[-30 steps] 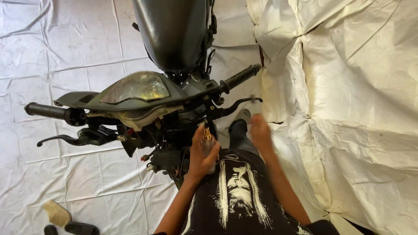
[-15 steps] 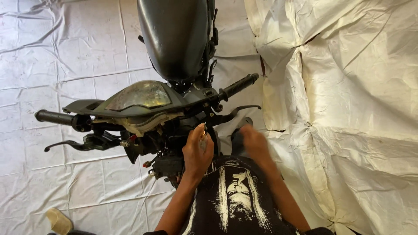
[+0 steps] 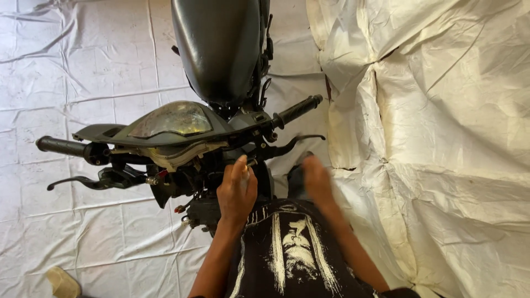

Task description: The person works on the handlebars of a motorcycle, using a screwdriver to tighten or adjust components near the right grip and brake lever. The camera angle is unstable, frequently shifting between the handlebars and the floor.

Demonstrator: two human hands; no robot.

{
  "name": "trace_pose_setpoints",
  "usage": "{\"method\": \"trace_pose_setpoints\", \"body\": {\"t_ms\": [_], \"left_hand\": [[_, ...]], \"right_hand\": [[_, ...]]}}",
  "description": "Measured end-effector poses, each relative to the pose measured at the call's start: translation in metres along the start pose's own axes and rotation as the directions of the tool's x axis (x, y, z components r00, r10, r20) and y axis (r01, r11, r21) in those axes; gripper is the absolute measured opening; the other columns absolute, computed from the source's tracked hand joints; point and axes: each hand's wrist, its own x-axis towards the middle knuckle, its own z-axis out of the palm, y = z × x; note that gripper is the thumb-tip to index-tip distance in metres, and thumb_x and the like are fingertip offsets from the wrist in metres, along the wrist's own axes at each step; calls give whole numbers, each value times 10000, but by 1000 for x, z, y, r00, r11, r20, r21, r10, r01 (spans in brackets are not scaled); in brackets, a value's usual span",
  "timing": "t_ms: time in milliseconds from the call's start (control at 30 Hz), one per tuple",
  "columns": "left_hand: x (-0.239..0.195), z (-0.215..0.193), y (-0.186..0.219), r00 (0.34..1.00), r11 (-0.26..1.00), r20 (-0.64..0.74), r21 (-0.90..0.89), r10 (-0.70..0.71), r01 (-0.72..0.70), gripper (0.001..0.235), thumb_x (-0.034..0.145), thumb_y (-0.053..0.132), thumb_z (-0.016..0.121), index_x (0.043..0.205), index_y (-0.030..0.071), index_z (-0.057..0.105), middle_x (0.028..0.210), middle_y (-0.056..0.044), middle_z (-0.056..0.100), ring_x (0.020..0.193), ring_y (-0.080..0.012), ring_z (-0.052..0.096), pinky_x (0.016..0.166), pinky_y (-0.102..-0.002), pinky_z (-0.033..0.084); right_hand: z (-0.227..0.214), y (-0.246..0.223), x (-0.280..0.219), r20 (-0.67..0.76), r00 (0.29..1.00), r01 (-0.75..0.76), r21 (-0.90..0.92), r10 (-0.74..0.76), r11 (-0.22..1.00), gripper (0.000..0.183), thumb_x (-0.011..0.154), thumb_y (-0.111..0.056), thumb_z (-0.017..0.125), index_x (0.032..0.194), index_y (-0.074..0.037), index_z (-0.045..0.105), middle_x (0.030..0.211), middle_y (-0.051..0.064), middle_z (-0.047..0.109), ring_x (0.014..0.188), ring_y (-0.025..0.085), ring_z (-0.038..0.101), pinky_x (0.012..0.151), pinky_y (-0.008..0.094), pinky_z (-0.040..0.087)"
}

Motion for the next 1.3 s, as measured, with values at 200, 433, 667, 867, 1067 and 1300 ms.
{"method": "trace_pose_setpoints", "body": {"t_ms": [200,433,667,867,1067,1300], "left_hand": [[-4,6,-4,995,968,62,-236,-76,89,530,850,103,704,1339,277,597,870,-55,669,680,-317,707,516,-419,560],[17,-12,12,960,889,-136,-426,-245,167,383,848,64,757,1207,173,678,861,-81,724,704,-319,736,596,-341,585],[34,-31,2,967,908,43,-335,-253,252,527,822,148,781,1325,190,632,828,-163,748,753,-400,741,644,-483,585],[80,-46,-13,983,974,-146,-177,113,-138,146,774,203,785,867,149,687,1240,-104,732,1206,-291,652,1164,-495,267],[108,-39,-23,975,971,42,-106,218,-213,147,800,156,760,867,161,628,917,-3,761,1132,-186,715,1183,-518,214],[106,-40,-25,985,978,91,-159,147,-131,245,710,183,798,916,189,665,987,20,778,1054,-122,717,1087,-359,312]], "right_hand": [[-17,6,19,20,999,26,133,-29,991,304,1095,-81,388,1182,3,667,852,222,647,792,380,643,696,467,506],[-130,-40,100,649,713,-637,439,266,634,354,1106,-479,396,908,-210,512,612,199,627,653,476,661,559,512,469],[-63,-30,48,-34,993,111,31,-110,993,206,1057,-104,405,1102,-105,606,845,76,509,611,293,500,544,405,406],[-173,-22,144,681,628,-757,422,377,498,379,1052,-533,432,923,-221,604,783,172,706,856,489,673,763,555,487],[-166,-27,167,548,752,-657,579,366,483,353,1074,-439,479,836,-229,635,712,16,730,692,290,703,680,416,533],[-157,-25,171,686,701,-691,721,192,-54,433,1105,-279,448,793,-74,667,484,-29,410,493,97,400,521,250,407]]}}
